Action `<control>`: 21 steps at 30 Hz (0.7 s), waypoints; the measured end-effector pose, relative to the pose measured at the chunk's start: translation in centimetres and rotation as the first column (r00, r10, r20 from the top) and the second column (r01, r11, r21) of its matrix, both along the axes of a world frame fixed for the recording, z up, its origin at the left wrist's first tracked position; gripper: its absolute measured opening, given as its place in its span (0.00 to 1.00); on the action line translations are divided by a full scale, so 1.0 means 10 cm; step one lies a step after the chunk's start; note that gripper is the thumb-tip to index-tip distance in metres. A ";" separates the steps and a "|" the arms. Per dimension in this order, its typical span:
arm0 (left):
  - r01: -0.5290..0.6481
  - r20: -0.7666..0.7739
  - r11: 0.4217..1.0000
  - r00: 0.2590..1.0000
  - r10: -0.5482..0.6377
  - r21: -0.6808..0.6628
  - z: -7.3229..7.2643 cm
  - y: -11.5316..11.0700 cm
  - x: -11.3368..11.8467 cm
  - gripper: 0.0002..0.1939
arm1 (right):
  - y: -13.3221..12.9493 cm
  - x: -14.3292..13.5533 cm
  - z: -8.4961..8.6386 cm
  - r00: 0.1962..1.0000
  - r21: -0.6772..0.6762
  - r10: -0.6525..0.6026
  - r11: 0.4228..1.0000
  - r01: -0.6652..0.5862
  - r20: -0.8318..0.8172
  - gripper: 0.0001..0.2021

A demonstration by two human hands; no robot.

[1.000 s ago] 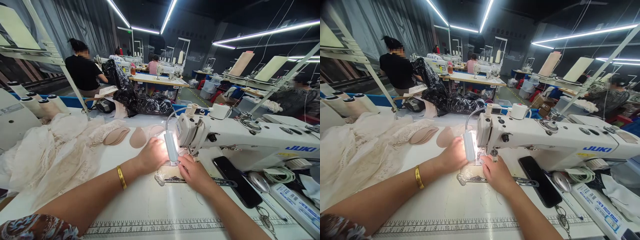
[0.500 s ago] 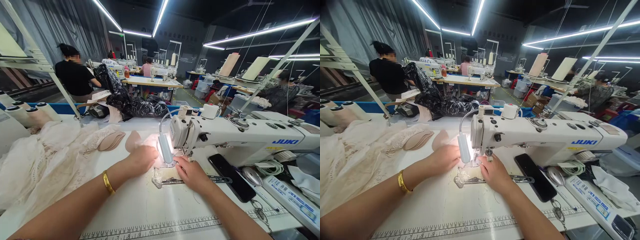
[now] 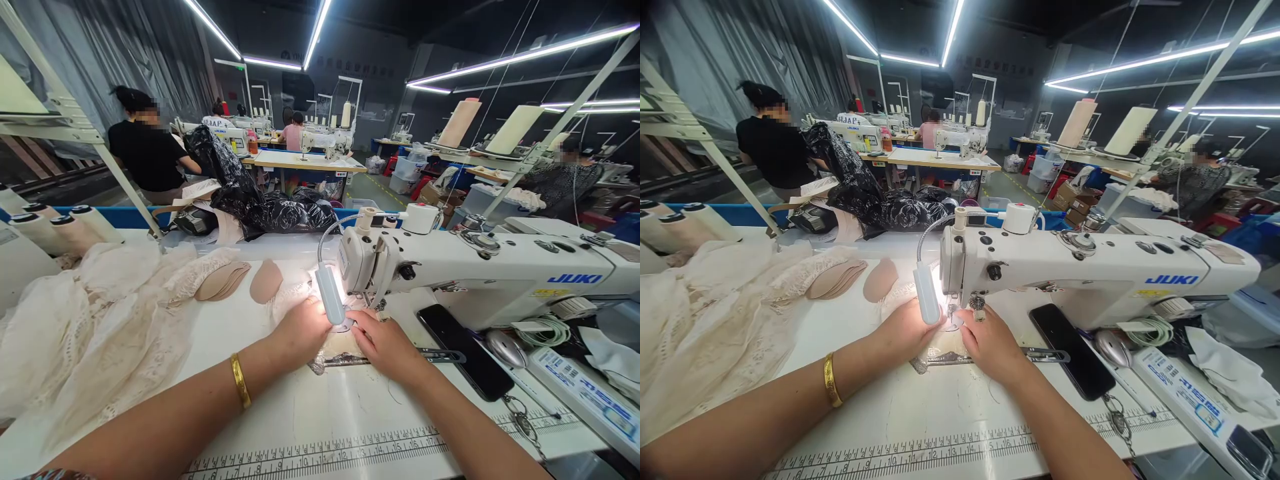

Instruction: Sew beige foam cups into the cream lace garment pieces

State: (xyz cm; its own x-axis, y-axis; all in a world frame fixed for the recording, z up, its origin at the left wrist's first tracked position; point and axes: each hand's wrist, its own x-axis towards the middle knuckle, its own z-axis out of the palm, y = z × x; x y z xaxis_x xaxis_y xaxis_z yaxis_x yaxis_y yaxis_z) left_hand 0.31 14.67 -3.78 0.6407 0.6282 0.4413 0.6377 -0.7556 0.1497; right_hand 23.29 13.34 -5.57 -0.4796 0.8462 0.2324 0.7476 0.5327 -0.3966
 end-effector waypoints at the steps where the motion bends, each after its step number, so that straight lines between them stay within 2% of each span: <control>1: 0.002 -0.002 1.000 1.000 -0.002 -0.003 0.00 0.01 0.00 0.12 | 0.00 0.00 0.00 1.000 0.002 -0.003 1.000 0.003 0.001 0.14; 11: -0.027 -0.083 0.999 0.996 0.024 -0.034 0.07 0.03 -0.02 0.04 | 0.01 0.02 -0.05 0.999 0.069 0.006 0.998 -0.008 0.040 0.11; 16: -0.058 -0.191 0.997 0.980 0.047 -0.055 0.09 0.02 0.08 0.07 | -0.04 0.03 -0.06 0.997 0.169 0.069 0.983 -0.073 0.030 0.14; 19: -0.079 -0.304 0.993 0.952 0.050 -0.086 0.17 -0.18 0.02 0.12 | -0.16 -0.05 -0.03 0.985 0.240 0.169 0.958 -0.156 -0.036 0.14; 21: -0.109 -0.361 0.987 0.931 0.059 -0.120 0.30 -0.45 -0.10 0.13 | -0.27 -0.17 -0.01 0.971 0.272 0.233 0.939 -0.209 -0.059 0.12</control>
